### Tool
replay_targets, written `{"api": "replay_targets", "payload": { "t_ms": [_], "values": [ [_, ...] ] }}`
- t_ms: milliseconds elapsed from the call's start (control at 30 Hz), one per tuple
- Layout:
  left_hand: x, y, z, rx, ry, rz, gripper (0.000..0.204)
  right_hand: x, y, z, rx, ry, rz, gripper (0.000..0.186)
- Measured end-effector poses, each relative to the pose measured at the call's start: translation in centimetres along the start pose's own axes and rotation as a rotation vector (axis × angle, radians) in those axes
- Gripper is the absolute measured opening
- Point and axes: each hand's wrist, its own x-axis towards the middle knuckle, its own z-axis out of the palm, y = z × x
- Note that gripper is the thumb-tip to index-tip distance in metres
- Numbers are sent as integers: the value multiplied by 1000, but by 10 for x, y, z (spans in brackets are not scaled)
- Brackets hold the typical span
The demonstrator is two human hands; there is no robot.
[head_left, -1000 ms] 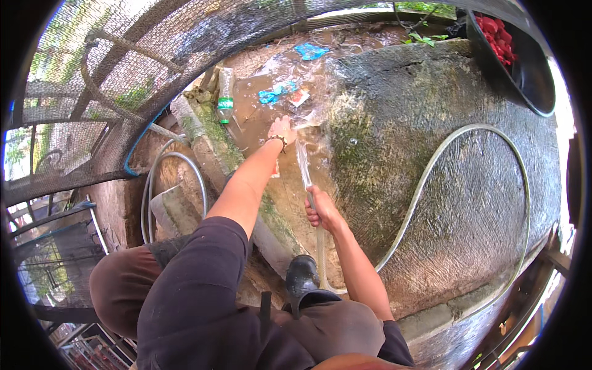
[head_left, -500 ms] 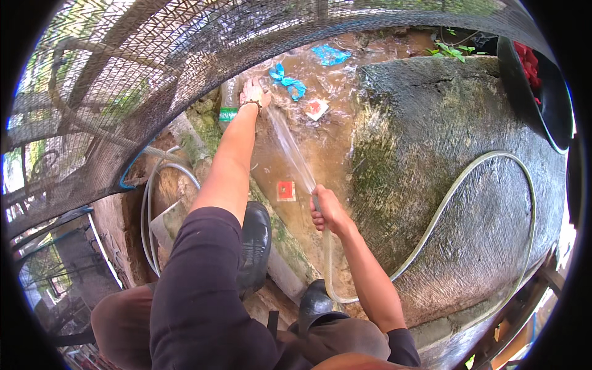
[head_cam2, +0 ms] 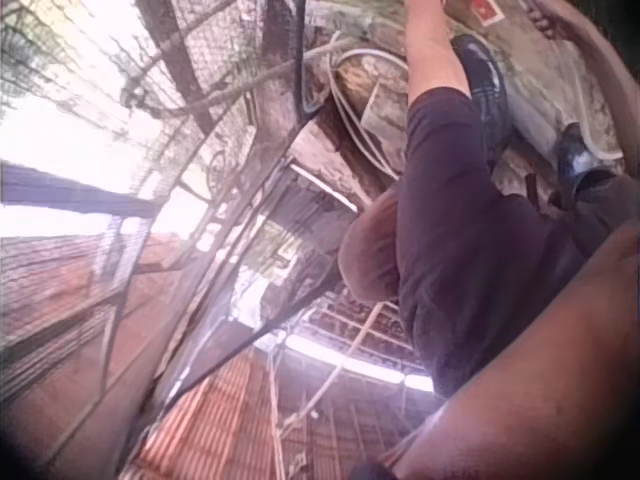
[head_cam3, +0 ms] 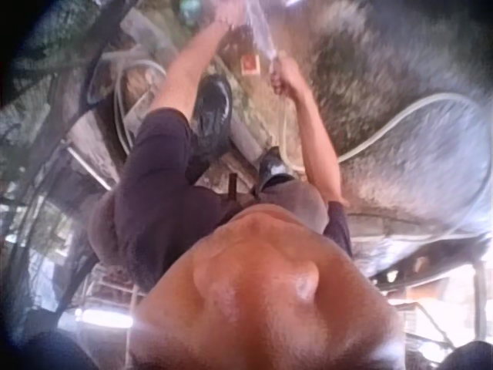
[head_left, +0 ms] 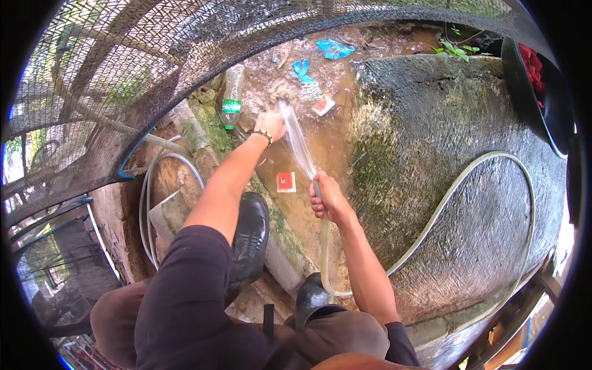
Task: The person washes several plastic bags and small objects under a stream of water from a hose, then places the items into a black bin containing other red objects.
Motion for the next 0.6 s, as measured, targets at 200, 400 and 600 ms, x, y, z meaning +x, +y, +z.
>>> {"api": "replay_targets", "payload": {
  "t_ms": [200,400,600],
  "values": [
    [-33,5,-1,-162,360,-23,94,6,35,-1,-136,-55,63,36],
    [-29,40,-40,-231,51,-249,126,9,47,-18,-47,16,5,36],
    [-15,24,-5,-1741,-316,-114,59,-10,27,-21,94,-56,-58,34]
  ]
}}
